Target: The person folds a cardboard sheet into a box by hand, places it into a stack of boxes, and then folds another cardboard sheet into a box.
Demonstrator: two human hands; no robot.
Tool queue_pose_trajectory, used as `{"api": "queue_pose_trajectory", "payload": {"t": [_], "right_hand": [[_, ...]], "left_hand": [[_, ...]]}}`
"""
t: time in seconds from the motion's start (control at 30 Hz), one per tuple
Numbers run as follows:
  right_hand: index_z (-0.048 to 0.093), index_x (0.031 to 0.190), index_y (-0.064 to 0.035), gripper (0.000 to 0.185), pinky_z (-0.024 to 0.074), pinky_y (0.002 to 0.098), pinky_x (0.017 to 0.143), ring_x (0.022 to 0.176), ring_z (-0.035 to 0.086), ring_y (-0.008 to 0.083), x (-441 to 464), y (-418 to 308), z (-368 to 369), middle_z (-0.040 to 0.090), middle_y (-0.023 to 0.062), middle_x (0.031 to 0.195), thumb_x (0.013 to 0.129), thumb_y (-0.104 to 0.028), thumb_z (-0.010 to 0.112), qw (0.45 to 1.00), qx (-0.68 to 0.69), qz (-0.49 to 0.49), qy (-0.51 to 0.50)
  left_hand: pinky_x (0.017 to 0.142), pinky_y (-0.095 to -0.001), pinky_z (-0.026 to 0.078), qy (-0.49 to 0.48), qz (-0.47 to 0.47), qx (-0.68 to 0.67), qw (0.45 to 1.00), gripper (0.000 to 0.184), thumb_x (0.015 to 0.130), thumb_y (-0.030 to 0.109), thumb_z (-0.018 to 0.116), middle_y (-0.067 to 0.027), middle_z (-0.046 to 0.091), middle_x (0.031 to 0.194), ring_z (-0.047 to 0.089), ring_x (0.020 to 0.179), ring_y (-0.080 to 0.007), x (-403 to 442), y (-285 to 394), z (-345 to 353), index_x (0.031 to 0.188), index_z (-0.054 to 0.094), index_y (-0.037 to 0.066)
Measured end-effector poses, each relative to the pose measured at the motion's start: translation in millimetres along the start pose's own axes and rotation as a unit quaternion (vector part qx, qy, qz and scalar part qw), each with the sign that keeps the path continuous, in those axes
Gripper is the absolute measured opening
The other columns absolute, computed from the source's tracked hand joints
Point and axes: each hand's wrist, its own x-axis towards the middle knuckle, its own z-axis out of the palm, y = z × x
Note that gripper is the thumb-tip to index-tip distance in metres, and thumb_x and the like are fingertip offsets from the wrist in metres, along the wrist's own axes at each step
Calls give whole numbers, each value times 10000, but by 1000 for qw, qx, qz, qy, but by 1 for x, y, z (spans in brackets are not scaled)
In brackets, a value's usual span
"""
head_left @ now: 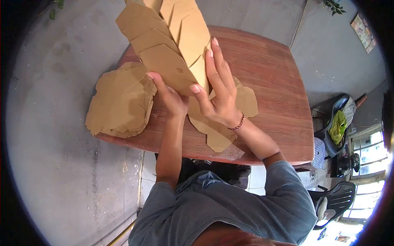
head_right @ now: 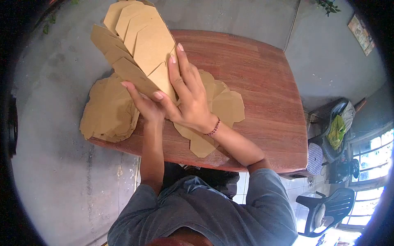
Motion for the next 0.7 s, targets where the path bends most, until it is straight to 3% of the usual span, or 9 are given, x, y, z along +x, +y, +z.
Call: {"api": "queue_pose_trajectory", "payload": {"t": [0.1, 0.23, 0.37, 0.43, 0.47, 0.5, 0.57, 0.63, 0.7], "right_hand": [[436, 1441, 155, 671, 450, 488, 1062, 1293, 526, 482, 1, 6, -3, 330, 389, 1547, 933, -212, 675, 999, 45, -5, 27], [392, 1471, 158, 637, 348, 483, 1162, 1447, 369, 491, -3, 10, -4, 309, 377, 1566, 957, -167, 580, 990, 129, 18, 52], [252, 1544, 128, 709, 259, 469, 1212, 1495, 308, 426, -2, 14, -3, 281, 338, 1600, 1010, -280, 477, 978, 191, 57, 56], [261, 1563, 60, 695, 238, 433, 1219, 1461, 370, 323, 0, 7, 2, 445, 187, 1533, 1026, -343, 439, 896, 370, 209, 127], [254, 1567, 1, 733, 272, 392, 1195, 1423, 395, 269, -6, 13, 3, 444, 137, 1507, 1033, -468, 435, 859, 429, 251, 124], [254, 1567, 1, 733, 272, 392, 1195, 1423, 395, 269, -3, 10, 1, 444, 137, 1507, 1033, -468, 435, 858, 430, 251, 123], [287, 1555, -18, 795, 287, 367, 1186, 1431, 369, 238, 5, 3, -4, 386, 110, 1547, 1032, -609, 385, 761, 500, 355, 212], [291, 1539, -32, 844, 306, 404, 1181, 1403, 400, 255, 4, 2, -3, 400, 140, 1527, 1024, -701, 300, 821, 395, 320, 259], [278, 1551, -42, 855, 297, 396, 1186, 1408, 384, 252, 0, 7, -1, 382, 133, 1541, 1023, -715, 268, 830, 374, 307, 278]], "left_hand": [[1162, -404, 355, 14, 29, 10, 999, 884, 1000, 733, 317, -103, 384, 1551, 410, 1406, -241, -6, 3, 8, 1564, 268, 54], [1167, -428, 348, -14, 64, 29, 997, 871, 1001, 727, 328, -95, 389, 1550, 407, 1411, -252, -8, -2, 9, 1563, 275, 64], [1171, -450, 329, -28, 127, 91, 987, 830, 1029, 683, 317, -138, 364, 1560, 384, 1425, -281, -3, -8, 5, 1576, 262, 61], [1170, -452, 319, -27, 147, 122, 981, 834, 1037, 667, 314, -168, 353, 1561, 383, 1422, -300, -5, 1, 14, 1588, 250, 45], [1152, -468, 307, -67, 235, 263, 933, 871, 1025, 650, 378, -222, 351, 1503, 392, 1370, -334, -9, 7, 19, 1571, 263, -19], [1135, -483, 295, -105, 316, 396, 856, 911, 1013, 632, 441, -276, 348, 1444, 401, 1317, -368, -11, 12, 24, 1554, 277, -83], [1062, -500, 351, -126, 412, 452, 781, 1010, 974, 615, 547, -299, 363, 1330, 414, 1231, -401, -12, 4, 23, 1547, 209, -145], [1027, -486, 366, -106, 366, 392, 837, 1085, 939, 660, 577, -298, 364, 1319, 419, 1191, -385, -28, 3, 37, 1527, 216, -177], [1006, -481, 370, -101, 394, 420, 811, 1108, 920, 683, 583, -294, 368, 1315, 420, 1164, -374, -32, -2, 36, 1518, 236, -183]]}}
